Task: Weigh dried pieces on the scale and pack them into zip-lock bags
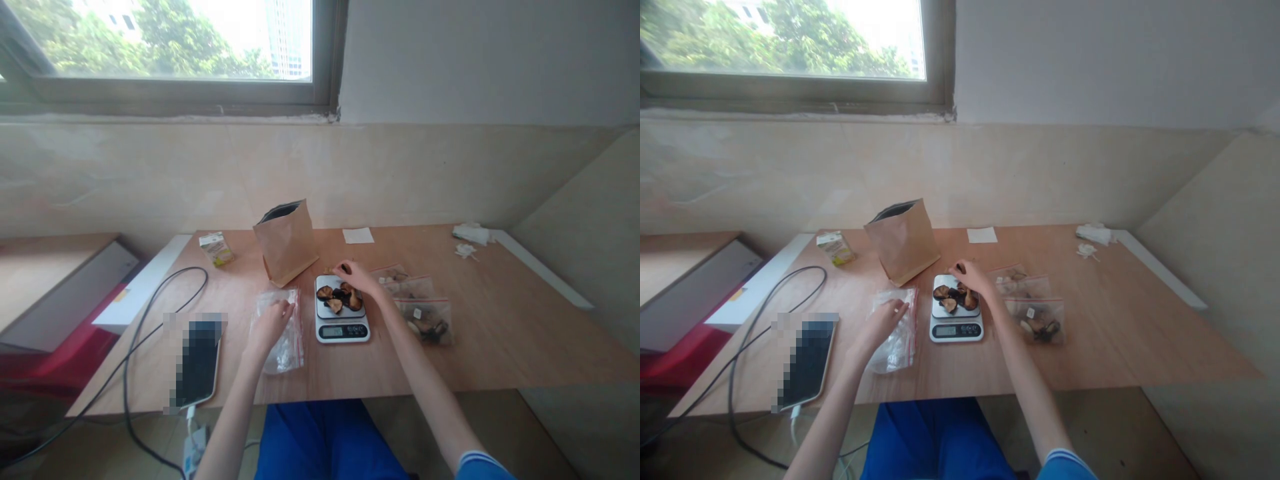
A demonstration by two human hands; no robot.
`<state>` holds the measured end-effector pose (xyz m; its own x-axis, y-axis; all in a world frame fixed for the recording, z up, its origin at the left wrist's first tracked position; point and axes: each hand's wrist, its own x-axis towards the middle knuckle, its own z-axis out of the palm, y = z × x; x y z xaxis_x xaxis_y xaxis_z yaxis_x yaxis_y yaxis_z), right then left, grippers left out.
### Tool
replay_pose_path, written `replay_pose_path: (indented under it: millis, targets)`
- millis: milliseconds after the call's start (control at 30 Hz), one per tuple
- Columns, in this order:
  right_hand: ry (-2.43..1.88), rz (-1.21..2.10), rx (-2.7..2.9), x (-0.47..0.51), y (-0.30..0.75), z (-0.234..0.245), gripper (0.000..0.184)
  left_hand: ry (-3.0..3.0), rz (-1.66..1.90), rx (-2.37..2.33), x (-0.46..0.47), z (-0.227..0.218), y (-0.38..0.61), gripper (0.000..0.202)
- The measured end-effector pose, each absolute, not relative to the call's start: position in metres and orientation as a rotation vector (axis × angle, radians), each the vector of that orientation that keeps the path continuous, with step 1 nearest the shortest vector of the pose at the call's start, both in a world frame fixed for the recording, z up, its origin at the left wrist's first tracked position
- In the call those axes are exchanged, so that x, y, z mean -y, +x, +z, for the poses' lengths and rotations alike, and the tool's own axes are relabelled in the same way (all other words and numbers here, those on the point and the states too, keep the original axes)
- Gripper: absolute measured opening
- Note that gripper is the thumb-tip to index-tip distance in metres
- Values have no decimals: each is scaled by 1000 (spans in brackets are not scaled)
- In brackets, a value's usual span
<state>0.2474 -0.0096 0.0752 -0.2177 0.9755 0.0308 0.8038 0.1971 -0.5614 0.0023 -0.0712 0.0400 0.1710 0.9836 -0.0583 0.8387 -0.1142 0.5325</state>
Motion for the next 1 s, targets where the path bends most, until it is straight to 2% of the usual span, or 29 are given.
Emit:
replay_pose_path:
  millis: [133, 300, 600, 800, 1000]
  targets:
    - [-1577, 799, 2089, 37, 262, 78, 26, 1962, 791, -1627, 88, 36, 21, 23]
    - [-1573, 788, 1990, 54, 272, 75, 27, 1891, 1010, -1467, 93, 35, 54, 20]
    - [-1729, 607, 1992, 62, 260, 76, 22, 2041, 1028, -1482, 82, 35, 81, 20]
    - [-1925, 537, 1877, 81, 267, 68, 27, 1952, 1060, -1459, 84, 32, 72, 17]
    - [-1955, 581, 1836, 89, 275, 59, 12, 1841, 1109, -1478, 102, 28, 61, 18]
